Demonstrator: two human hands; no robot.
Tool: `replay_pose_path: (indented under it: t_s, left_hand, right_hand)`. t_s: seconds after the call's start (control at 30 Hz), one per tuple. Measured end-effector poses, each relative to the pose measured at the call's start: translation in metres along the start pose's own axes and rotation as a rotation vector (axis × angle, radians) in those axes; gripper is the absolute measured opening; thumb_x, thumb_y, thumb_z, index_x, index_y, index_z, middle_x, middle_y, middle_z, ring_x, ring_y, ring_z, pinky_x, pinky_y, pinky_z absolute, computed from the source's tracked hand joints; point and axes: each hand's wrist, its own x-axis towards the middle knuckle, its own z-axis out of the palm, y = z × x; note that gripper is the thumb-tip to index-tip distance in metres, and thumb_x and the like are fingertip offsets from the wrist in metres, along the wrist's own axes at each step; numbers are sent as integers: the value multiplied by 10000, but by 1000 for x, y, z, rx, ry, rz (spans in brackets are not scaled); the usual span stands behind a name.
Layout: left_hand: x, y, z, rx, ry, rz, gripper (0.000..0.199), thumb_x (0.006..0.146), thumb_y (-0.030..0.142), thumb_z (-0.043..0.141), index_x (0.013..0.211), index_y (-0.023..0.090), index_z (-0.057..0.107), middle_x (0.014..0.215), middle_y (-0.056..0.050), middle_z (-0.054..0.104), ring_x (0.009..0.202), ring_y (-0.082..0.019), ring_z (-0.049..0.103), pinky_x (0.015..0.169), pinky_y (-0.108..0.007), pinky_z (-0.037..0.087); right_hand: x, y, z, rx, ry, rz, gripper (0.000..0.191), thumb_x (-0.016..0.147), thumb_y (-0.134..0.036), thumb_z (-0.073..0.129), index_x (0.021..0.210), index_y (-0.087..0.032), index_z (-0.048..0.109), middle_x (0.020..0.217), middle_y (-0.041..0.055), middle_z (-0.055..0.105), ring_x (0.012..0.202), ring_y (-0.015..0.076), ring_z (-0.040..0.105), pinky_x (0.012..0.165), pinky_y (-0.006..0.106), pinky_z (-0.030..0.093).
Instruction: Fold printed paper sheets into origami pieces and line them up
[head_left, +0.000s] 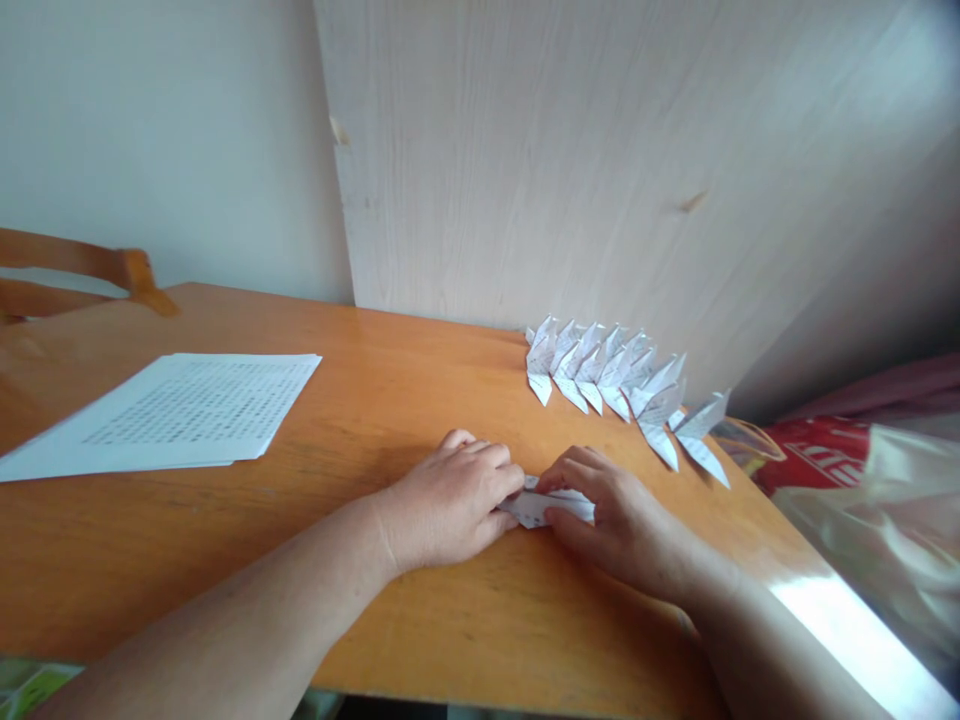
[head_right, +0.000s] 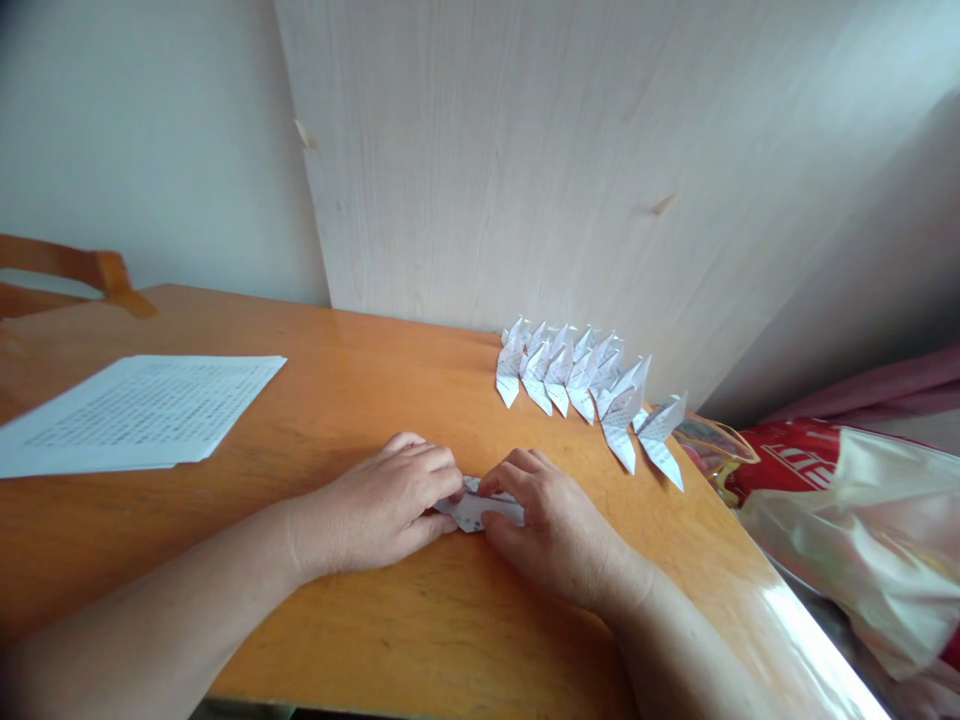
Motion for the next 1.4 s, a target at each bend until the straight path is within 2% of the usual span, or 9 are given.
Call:
replay_pose_path:
  t_s: [0.17,0.33,0.67,0.9,1.2,1.4]
  left_hand:
    - [0,-2,0,-1,-10,-1,137,942,323,591,880,204,619,923,-24,597,880,-192,566,864,-354,384]
    - [0,-3,2,-7,-18,-8,139,957,301,565,873,203,619,921,-21,606,868,-185,572,858,-353,370]
    - [1,-6,-1,-67,-53,-35,132,940,213,525,844,202,616,930,-24,610,901,-191,579,852,-343,374]
    - [3,-7,-1,-113,-68,-79,150,938,218,506,846,204,624,986,-30,615,954,-200,573,846,-340,378]
    - [5,-10,6,-145,-44,-142,159,921,225,493,829,199,620,1010,-33,604,940,-196,571,864,-352,406]
    - [9,-11,12,-157,-14,-162,132,871,190,519,778,193,613,948,-37,593,881,-191,564,803,-331,436]
  right_hand:
    - [-2,-9,0,-66,-113,19,80,822,-175,670,894,-212,666,888,24,605,805,164,563,717,297,432]
    - [0,-4,4,-64,-133,16,27,879,-223,645,891,-212,666,872,25,612,774,155,560,691,283,426]
    - [1,-2,-1,29,-159,5,223,988,-233,511,858,-224,691,848,21,637,771,145,580,716,286,439]
    - [1,5,6,45,-130,151,205,964,-288,548,796,-211,636,818,8,626,729,136,575,660,271,412]
    - [4,11,13,-39,-83,203,205,952,-288,537,768,-212,582,786,14,634,721,157,558,633,282,359]
    - [4,10,16,-137,-68,238,210,946,-301,533,759,-213,572,786,31,641,708,164,551,621,288,335]
